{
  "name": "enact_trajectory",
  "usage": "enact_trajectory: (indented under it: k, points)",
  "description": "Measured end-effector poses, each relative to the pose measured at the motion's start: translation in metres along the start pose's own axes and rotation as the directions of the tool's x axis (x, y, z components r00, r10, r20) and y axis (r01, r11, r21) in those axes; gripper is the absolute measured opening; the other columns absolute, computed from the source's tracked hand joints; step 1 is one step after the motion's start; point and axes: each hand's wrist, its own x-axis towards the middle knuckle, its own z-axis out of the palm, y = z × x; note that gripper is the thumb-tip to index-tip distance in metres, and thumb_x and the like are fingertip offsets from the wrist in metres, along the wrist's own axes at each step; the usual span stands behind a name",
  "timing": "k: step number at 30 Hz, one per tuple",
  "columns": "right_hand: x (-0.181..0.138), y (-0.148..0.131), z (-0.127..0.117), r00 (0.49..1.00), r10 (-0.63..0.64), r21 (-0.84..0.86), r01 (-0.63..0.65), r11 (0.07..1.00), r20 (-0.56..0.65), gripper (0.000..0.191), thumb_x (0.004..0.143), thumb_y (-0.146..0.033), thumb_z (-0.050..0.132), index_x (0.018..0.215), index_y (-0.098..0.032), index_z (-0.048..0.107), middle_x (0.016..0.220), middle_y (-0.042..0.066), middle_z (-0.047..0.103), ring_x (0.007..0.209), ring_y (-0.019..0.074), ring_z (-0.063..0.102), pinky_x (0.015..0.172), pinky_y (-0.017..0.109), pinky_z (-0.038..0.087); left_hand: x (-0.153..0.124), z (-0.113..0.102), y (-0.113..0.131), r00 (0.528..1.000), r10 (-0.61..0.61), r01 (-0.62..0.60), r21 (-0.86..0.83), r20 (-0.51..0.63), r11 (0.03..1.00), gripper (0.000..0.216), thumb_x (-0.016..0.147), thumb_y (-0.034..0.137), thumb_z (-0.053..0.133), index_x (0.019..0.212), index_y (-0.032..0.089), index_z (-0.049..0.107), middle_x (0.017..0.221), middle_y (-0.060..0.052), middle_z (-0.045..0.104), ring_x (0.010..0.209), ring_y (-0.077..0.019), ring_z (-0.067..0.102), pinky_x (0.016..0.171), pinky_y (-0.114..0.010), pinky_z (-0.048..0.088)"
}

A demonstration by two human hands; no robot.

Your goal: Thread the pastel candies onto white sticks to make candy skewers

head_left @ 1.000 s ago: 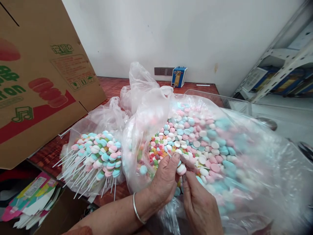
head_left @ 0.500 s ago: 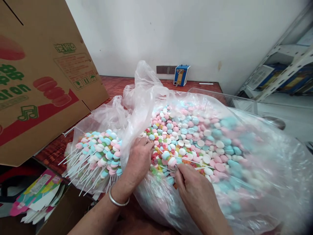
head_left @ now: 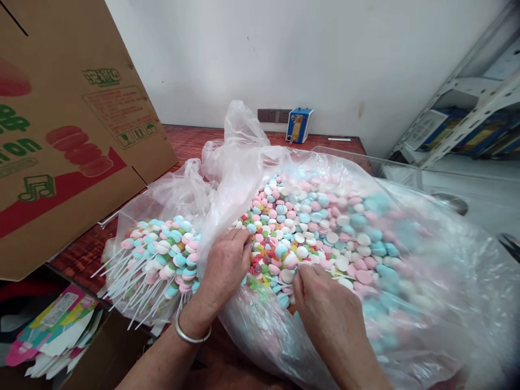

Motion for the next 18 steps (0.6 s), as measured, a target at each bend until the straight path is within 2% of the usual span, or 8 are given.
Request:
enact_trajectory:
  k: [3,6,10,15,18]
  points:
    - [0.003,-0.001,-0.008,0.999,-0.031,-0.015,0.031,0.999,0.019,0.019,0.096,-0.017,0.055,0.079,-0.021,0.063,0.078,0.001,0.068,0.062,0.0187,0.069,0.050,0.027,0.015,0.001,-0.004,-0.004,0.999,-0.045,0.045,-0.005,-0.012,0.999,0.017,0.093,0.015,0.059,0.108,0.019,0.068,0.107,-0.008,0.071,0.100,-0.0265,0.065,0.088,-0.040,0.052]
    - [0.004,-0.002,-0.012,0.998,-0.048,-0.004,0.048,0.999,0.039,0.021,0.096,-0.018,0.054,0.076,-0.021,0.062,0.075,0.001,0.068,0.062,0.0198,0.071,0.050,0.027,0.013,0.000,-0.010,-0.010,0.995,-0.081,0.085,0.063,-0.058,0.994,0.019,0.094,0.016,0.056,0.107,0.020,0.070,0.103,-0.008,0.070,0.099,-0.0269,0.064,0.087,-0.040,0.051]
    - [0.006,-0.006,-0.010,0.997,-0.079,0.010,0.079,0.997,-0.003,0.023,0.097,-0.023,0.054,0.075,-0.021,0.061,0.074,0.002,0.068,0.060,0.0204,0.070,0.049,0.027,0.011,0.001,-0.011,-0.013,0.991,-0.023,0.038,0.106,-0.135,0.994,0.024,0.092,0.012,0.055,0.106,0.020,0.073,0.106,-0.009,0.067,0.102,-0.0274,0.060,0.091,-0.042,0.049]
    - [0.008,-0.010,-0.007,0.990,-0.108,0.019,0.110,0.994,-0.085,0.023,0.095,-0.023,0.057,0.072,-0.021,0.060,0.071,0.002,0.067,0.055,0.0193,0.068,0.049,0.027,0.010,0.010,0.001,-0.010,0.994,0.096,-0.095,0.035,-0.042,0.995,0.017,0.093,0.016,0.060,0.099,0.022,0.075,0.101,-0.007,0.071,0.096,-0.0238,0.061,0.087,-0.038,0.049]
    - [0.007,-0.010,-0.008,0.990,-0.109,0.025,0.112,0.993,-0.091,0.022,0.093,-0.022,0.059,0.072,-0.021,0.060,0.070,0.002,0.067,0.054,0.0194,0.068,0.048,0.027,0.011,0.016,0.006,-0.011,0.995,0.093,-0.092,0.024,-0.038,0.995,0.016,0.094,0.016,0.060,0.094,0.021,0.075,0.096,-0.006,0.073,0.093,-0.0240,0.062,0.084,-0.039,0.048]
